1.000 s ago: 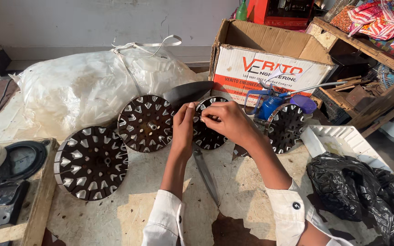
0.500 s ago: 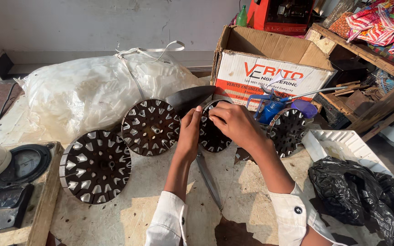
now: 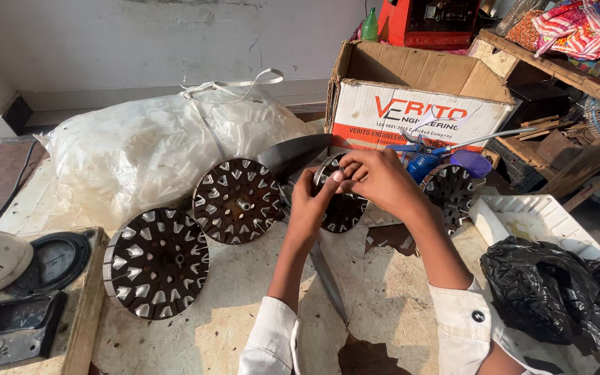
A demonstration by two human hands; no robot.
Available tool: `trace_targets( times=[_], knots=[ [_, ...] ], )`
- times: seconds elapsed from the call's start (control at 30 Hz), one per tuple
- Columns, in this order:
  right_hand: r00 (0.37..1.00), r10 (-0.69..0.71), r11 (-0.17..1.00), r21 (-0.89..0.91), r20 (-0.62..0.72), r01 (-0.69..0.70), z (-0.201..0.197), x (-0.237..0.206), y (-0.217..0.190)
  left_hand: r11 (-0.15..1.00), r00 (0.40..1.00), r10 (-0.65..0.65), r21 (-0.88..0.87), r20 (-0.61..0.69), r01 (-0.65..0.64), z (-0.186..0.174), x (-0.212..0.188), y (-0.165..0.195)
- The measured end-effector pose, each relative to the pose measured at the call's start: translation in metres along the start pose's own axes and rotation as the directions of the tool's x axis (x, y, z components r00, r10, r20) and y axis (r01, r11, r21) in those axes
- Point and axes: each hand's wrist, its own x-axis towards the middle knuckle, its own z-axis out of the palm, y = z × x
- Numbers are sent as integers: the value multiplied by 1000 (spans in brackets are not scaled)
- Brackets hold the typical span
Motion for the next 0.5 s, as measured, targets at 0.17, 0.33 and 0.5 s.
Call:
trace_targets(
  times=[0.17,0.33,0.5],
  knots=[
    [992,82,981,-169,-93,-97,-23,-6,38,978,983,87,202,-160,-54,19,-3,16],
    [969,217,804,-584,118,-109,-19,-11,70,958,938,209,251,-277,-139,18,-11,24],
    [839,517,700,-648,170,-301,9,-9,72,920,978,72,392,-197,11,14,-5,20]
  ],
)
